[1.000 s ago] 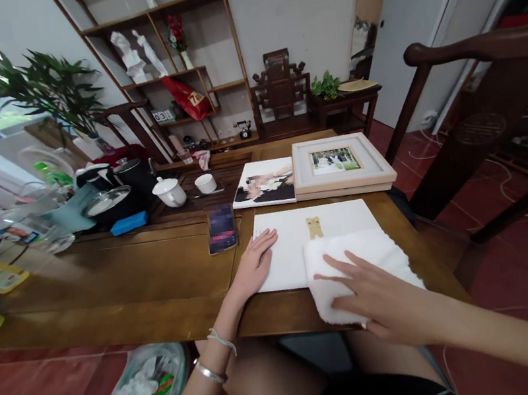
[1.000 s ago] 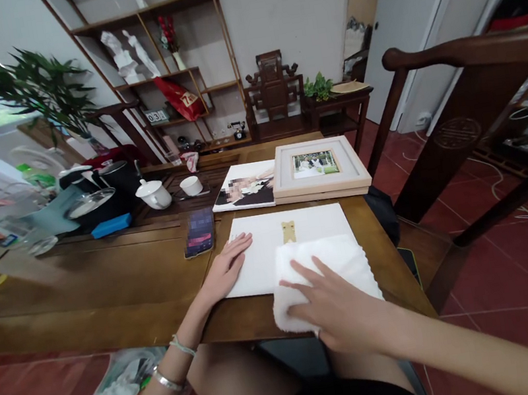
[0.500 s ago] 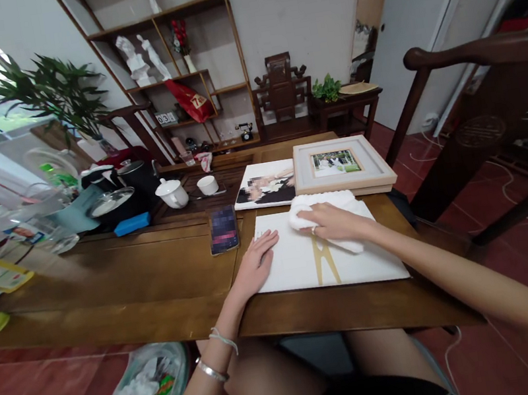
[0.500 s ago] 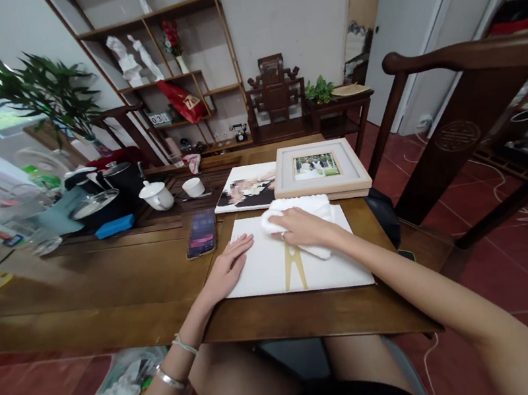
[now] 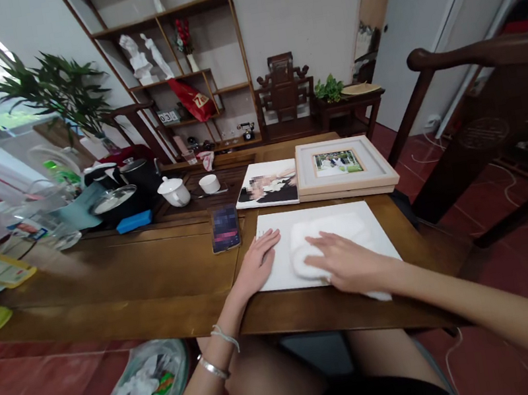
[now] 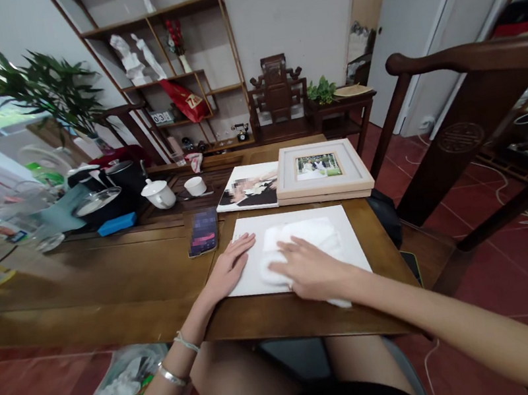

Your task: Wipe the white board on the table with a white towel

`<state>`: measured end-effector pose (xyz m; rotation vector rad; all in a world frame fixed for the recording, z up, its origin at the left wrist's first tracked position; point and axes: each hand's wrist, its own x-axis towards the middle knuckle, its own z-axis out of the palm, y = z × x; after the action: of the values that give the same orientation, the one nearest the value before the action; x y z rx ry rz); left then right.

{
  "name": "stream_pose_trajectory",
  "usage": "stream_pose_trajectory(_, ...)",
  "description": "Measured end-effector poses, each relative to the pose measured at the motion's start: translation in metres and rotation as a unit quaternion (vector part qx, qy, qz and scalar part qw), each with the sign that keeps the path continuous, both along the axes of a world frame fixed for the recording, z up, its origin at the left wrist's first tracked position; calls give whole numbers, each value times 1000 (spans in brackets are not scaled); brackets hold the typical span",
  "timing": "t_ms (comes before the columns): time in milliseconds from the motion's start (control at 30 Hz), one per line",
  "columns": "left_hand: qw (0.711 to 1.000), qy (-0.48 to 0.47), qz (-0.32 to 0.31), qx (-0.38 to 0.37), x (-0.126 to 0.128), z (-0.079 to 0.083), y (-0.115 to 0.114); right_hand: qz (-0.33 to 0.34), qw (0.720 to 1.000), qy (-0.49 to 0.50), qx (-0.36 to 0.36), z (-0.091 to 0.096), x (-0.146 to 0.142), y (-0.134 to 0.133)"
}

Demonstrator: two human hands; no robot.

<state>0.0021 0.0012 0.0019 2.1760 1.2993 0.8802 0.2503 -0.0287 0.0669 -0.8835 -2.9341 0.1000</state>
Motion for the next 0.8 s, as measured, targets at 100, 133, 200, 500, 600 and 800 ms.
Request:
stream_pose_trajectory(100, 1000, 4, -2, -1, -1, -1, 1, -52, 999, -3, 10, 4, -10, 43)
stream_pose_trajectory(133, 1000, 6, -3, -1, -1, -1, 1, -65, 998, -3, 15, 5, -14, 53)
stream_pose_trajectory(200, 1000, 8, -3, -1, -1, -1, 1, -82, 996, -12, 32, 4, -22, 60)
stream_pose_trajectory(500, 1000, -7, 2, 3, -1, -1, 1, 79, 994, -14, 69, -13, -36, -47)
stream_pose_trajectory(600, 1000, -3, 0, -3, -1, -1, 1, 48, 998, -15, 33, -6, -35, -35)
stream_pose_trajectory(800, 1000, -24, -5, -15, -3, -1, 4, -78, 993, -53, 77, -2, -53, 21)
